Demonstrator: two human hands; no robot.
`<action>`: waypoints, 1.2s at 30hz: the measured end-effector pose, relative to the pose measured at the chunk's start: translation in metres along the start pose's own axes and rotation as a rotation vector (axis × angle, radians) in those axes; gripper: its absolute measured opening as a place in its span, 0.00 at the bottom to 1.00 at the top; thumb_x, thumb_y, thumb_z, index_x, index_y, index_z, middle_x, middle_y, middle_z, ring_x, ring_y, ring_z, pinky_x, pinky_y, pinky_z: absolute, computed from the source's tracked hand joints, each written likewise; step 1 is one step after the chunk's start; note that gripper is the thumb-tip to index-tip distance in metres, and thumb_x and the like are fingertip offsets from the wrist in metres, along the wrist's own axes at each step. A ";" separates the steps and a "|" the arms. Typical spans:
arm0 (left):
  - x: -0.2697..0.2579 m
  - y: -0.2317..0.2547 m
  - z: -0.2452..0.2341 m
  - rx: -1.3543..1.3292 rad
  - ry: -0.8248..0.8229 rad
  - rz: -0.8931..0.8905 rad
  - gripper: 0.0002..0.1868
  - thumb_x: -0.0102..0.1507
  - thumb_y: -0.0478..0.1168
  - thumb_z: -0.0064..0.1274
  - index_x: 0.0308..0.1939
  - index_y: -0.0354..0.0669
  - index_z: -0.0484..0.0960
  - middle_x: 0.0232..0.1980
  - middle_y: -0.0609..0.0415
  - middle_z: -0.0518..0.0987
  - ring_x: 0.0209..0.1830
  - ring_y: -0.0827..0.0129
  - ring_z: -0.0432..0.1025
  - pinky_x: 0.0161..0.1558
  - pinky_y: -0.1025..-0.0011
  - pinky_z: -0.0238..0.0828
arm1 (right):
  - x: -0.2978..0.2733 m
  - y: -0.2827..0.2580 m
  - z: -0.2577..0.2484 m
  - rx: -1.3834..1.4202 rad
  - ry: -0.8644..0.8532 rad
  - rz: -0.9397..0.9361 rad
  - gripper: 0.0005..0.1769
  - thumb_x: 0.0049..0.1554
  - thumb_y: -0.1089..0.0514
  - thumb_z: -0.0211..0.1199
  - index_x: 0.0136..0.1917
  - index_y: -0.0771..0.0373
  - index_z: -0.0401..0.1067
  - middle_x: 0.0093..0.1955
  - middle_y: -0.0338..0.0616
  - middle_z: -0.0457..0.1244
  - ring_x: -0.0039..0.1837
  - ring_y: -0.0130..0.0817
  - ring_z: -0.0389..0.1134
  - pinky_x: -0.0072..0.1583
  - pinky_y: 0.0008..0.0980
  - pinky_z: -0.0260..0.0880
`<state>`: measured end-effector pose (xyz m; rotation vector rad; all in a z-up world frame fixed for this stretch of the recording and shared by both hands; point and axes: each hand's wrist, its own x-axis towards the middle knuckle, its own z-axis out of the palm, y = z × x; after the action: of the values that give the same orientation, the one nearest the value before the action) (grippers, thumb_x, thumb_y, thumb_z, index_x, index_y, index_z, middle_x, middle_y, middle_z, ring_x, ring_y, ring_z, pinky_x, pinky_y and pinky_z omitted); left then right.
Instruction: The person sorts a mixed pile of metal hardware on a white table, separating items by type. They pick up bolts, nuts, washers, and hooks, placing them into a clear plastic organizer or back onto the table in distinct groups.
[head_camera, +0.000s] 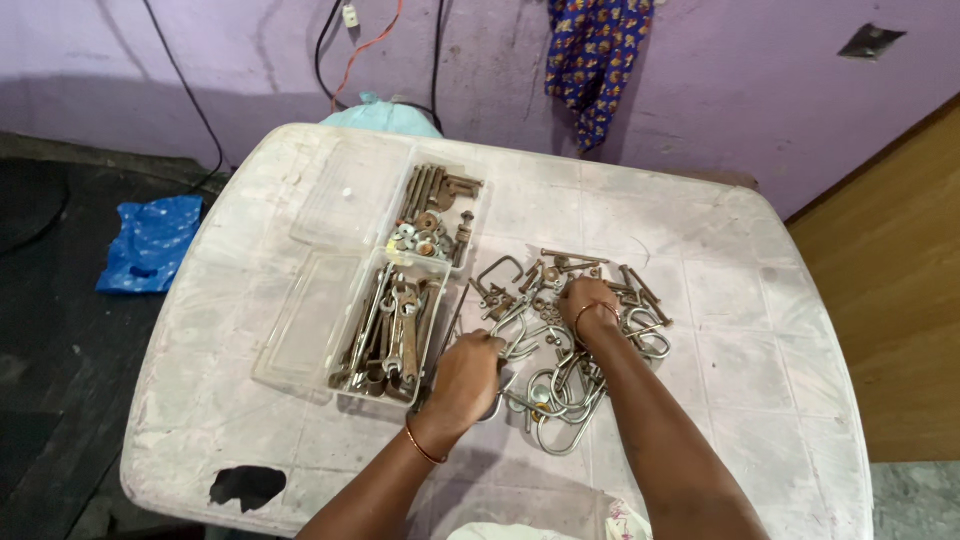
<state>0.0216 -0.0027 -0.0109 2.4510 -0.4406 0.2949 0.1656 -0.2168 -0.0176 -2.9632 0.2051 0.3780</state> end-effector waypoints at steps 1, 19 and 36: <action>-0.004 0.000 0.004 -0.011 -0.006 0.002 0.08 0.55 0.30 0.53 0.37 0.36 0.85 0.38 0.42 0.80 0.42 0.47 0.76 0.44 0.55 0.74 | -0.005 0.000 0.001 0.030 0.009 0.008 0.13 0.57 0.47 0.64 0.55 0.46 0.82 0.57 0.45 0.71 0.55 0.42 0.74 0.57 0.41 0.75; -0.036 0.001 0.058 0.001 -0.159 0.073 0.04 0.54 0.32 0.53 0.25 0.36 0.83 0.36 0.39 0.79 0.40 0.44 0.75 0.41 0.53 0.74 | -0.112 0.018 0.022 0.026 -0.146 -0.444 0.08 0.49 0.53 0.70 0.44 0.53 0.83 0.46 0.45 0.72 0.51 0.45 0.73 0.56 0.43 0.73; -0.057 -0.002 0.063 0.015 0.004 0.317 0.01 0.49 0.29 0.54 0.23 0.36 0.79 0.33 0.43 0.76 0.36 0.52 0.73 0.38 0.59 0.73 | -0.039 -0.086 -0.104 0.896 -0.048 -0.598 0.14 0.55 0.58 0.70 0.54 0.63 0.79 0.42 0.40 0.72 0.41 0.23 0.69 0.43 0.24 0.71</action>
<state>-0.0238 -0.0265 -0.0794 2.3896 -0.8290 0.4352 0.1657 -0.1445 0.1029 -1.9940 -0.4080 0.1925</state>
